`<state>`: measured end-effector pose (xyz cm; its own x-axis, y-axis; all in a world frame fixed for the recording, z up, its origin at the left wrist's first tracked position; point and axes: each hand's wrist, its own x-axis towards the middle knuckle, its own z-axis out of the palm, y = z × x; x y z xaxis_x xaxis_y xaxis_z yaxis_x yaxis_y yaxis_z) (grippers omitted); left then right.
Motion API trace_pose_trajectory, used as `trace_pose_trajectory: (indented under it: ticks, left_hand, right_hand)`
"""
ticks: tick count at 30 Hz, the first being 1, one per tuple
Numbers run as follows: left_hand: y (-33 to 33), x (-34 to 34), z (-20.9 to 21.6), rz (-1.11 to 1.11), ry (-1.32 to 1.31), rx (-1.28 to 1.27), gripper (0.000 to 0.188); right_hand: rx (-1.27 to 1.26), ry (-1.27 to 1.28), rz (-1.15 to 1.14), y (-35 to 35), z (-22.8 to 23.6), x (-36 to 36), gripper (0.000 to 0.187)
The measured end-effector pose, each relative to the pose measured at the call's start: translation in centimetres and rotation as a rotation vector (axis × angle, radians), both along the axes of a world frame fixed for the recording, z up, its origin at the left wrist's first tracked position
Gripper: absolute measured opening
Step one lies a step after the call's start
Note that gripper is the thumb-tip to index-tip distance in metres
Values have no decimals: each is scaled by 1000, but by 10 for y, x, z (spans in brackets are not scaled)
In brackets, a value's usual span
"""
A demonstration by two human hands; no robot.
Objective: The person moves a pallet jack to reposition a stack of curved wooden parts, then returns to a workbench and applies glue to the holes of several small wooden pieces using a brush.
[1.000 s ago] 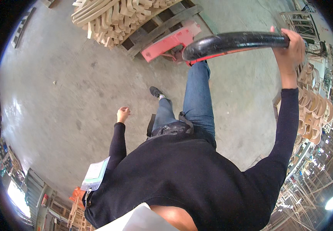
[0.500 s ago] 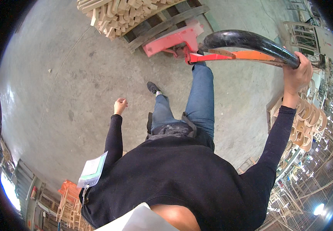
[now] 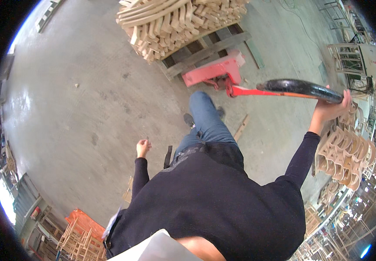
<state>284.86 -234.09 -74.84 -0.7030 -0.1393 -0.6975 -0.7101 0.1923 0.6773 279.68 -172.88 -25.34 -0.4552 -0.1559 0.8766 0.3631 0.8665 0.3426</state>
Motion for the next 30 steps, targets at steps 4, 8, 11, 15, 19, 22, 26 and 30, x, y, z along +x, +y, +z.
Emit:
trace_pose_trajectory:
  ticks: [4, 8, 11, 15, 19, 22, 26, 30]
  left_hand:
    - [-32, 13, -10, 10, -165, -38, 24]
    - [-59, -18, -3, -82, -340, -121, 25]
    - [-83, -78, 7, -83, -256, -111, 27]
    - [-131, -194, 32, -32, -134, -147, 22]
    - [-185, -297, 63, -38, -80, -156, 22]
    - [-230, -389, 93, -75, 69, -186, 22]
    - [-282, -491, 109, 21, 162, -216, 21]
    - [-330, -550, 63, -62, 58, -340, 22]
  right_hand:
    - [-6, 143, -209, -3, -30, -6, 96]
    - [-310, 93, -347, -22, -81, -3, 84]
    - [-867, 274, -449, -60, -158, 9, 70]
    - [-1324, 223, -972, -130, -286, 24, 52]
    - [-2224, -267, -977, -191, -421, -31, 44]
    - [-2168, -1268, -402, -243, -450, -199, 36]
    - [-1519, -1031, 231, -337, -332, -477, 39]
    - [-1361, -978, 338, -393, -237, -666, 29]
